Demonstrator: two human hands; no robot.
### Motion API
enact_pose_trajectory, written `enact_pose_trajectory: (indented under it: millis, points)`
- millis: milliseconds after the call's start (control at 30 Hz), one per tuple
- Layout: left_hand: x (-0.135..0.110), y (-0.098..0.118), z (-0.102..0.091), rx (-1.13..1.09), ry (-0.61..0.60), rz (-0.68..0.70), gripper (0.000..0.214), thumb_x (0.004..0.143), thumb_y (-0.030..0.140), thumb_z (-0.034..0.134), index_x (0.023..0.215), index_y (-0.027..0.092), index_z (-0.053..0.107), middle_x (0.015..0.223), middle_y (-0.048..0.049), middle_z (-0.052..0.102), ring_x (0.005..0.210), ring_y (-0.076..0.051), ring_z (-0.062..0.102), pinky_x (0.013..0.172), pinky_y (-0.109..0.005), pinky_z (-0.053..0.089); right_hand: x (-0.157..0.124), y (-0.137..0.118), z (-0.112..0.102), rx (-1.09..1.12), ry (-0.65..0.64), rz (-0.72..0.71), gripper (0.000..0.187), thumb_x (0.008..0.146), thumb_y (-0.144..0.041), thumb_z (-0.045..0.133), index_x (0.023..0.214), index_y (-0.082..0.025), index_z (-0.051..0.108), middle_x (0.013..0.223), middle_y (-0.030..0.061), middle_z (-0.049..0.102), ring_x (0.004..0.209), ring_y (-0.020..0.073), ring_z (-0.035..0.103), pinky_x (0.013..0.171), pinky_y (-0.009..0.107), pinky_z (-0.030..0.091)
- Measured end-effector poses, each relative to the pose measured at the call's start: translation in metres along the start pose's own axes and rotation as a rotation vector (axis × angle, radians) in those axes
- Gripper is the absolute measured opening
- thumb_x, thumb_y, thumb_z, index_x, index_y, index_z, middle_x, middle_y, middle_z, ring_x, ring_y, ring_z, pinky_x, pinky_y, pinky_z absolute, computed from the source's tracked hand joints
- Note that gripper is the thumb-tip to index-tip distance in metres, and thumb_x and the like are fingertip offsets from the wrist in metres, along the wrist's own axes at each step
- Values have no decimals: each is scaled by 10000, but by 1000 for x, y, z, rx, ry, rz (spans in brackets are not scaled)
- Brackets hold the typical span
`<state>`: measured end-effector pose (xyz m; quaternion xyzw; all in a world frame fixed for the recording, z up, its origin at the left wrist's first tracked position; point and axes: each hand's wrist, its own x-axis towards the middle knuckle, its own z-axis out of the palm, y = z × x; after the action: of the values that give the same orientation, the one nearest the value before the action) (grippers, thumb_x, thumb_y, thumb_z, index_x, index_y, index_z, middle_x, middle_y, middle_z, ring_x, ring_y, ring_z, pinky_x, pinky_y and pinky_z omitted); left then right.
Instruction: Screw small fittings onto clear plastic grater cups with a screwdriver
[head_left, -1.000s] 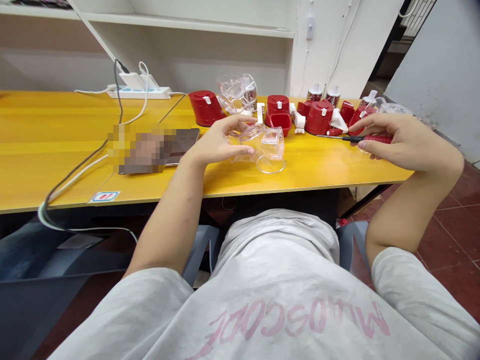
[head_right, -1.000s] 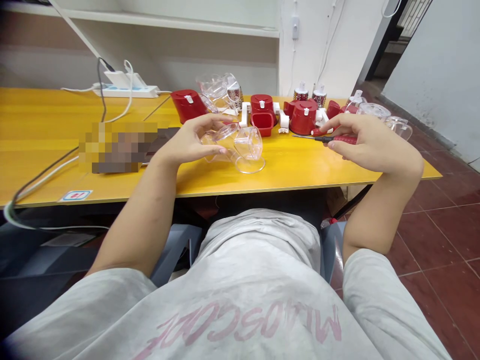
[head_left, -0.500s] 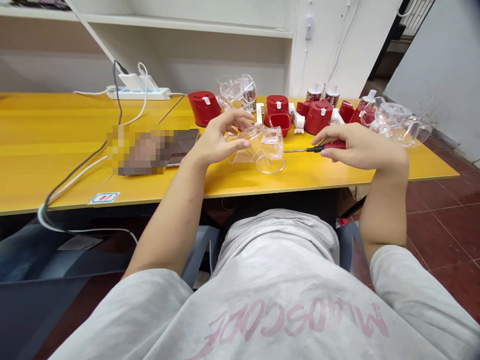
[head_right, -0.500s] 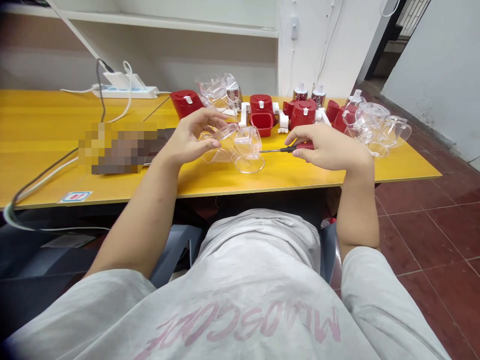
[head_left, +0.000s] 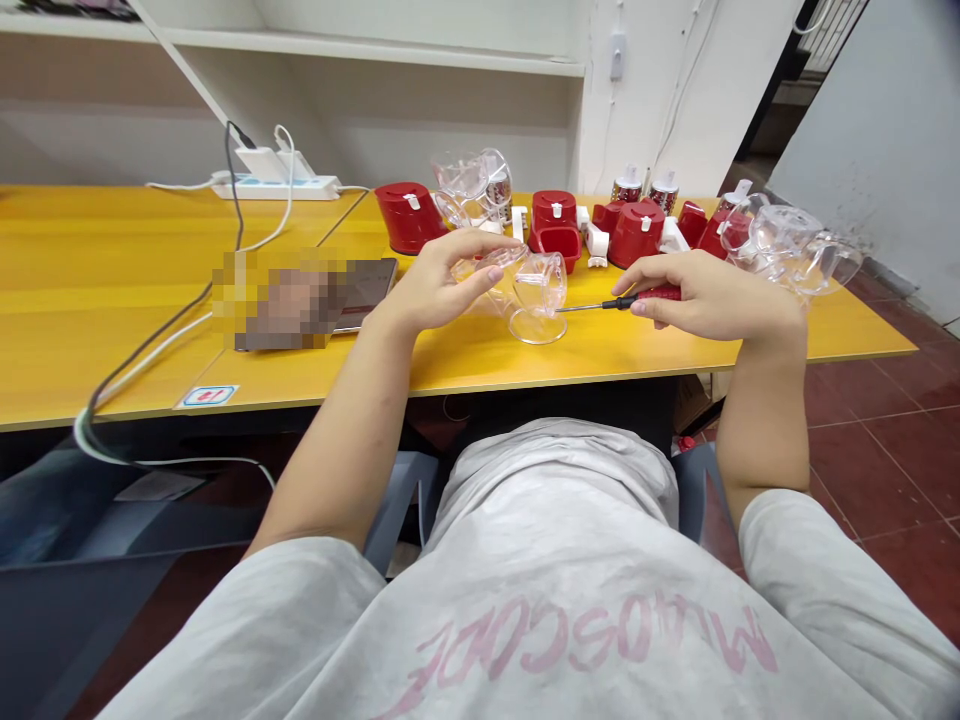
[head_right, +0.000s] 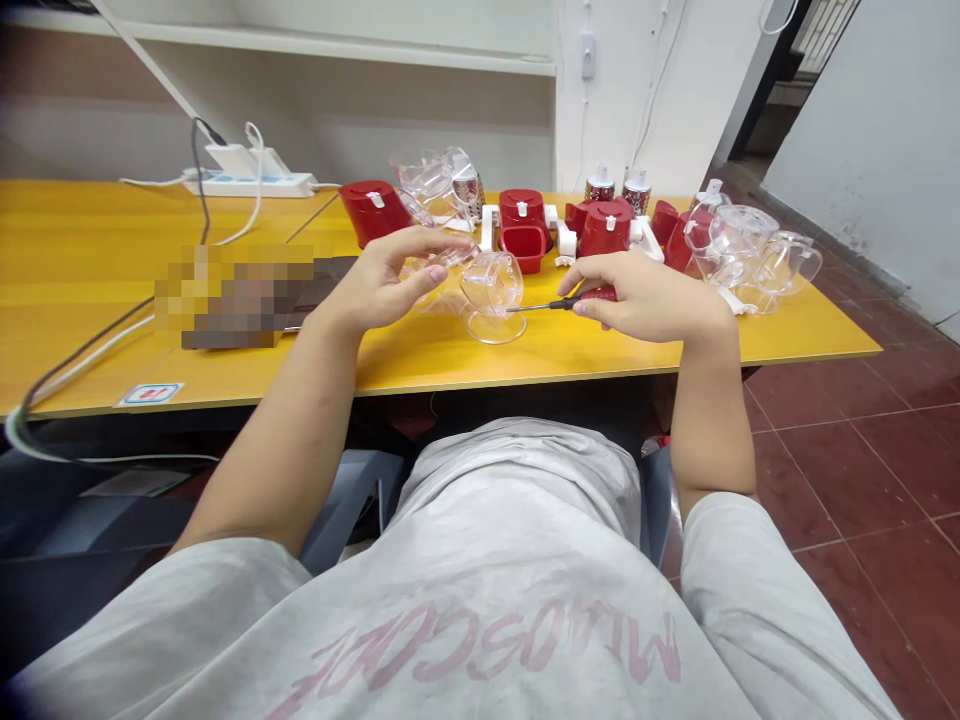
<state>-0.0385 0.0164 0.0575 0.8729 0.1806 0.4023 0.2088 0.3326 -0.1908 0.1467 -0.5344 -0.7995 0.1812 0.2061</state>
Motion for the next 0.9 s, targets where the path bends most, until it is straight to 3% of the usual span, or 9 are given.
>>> enact_pose_trajectory:
  millis: [133,333,400,567,700,800,900]
  points:
    - [0,-1,-1,-1,6,4,646,1161,899,830,1469,356,996,1542,-116,946,1443,-438,868,1368,-650,646,3,0,4,10,-14,-4,333,1092,-547,899,1348,-339,947,1217,79,961,959,338,881,1008,562,725]
    - [1,-2,3,33,36,81,613,1200,851,781,1463,340,997,1556,-136,929,1454,-443,859,1389,-669,634,10,-3,12,-69,-25,-9,334,1106,-383,876,1414,-293,968,1324,105,972,1158,360,916,1092,522,705]
    - [1,-4,4,66,43,96,631,1223,844,731,1494,334,986,1546,-142,930,1438,-438,863,1361,-651,650,12,-9,15,-104,-78,40,377,1120,-316,872,1480,-245,961,1258,107,979,1091,333,927,1040,466,707]
    - [-1,-11,4,121,55,114,702,1242,854,676,1593,309,946,1559,-155,915,1418,-446,854,1343,-644,657,14,-27,20,-85,-196,233,407,1201,-260,842,1595,-202,924,920,36,923,690,240,862,747,360,675]
    - [-3,-15,1,155,66,92,784,1215,921,712,1693,332,907,1597,-175,862,1450,-455,819,1379,-670,643,15,-24,20,-81,-190,271,424,1244,-269,767,1634,-166,898,898,50,918,669,243,861,693,356,681]
    - [-3,-14,0,166,49,49,879,1121,1035,782,1651,351,935,1489,-183,845,1353,-450,825,1333,-677,674,17,-13,17,-112,-157,255,435,1207,-269,814,1619,-170,914,1065,99,971,767,271,903,769,386,715]
    - [-2,-12,-1,179,43,38,1033,972,1136,873,1637,347,940,1432,-183,845,1343,-478,816,1280,-692,703,20,0,16,-201,-83,175,394,1147,-251,885,1527,-194,976,1292,139,996,1055,338,957,1030,447,738]
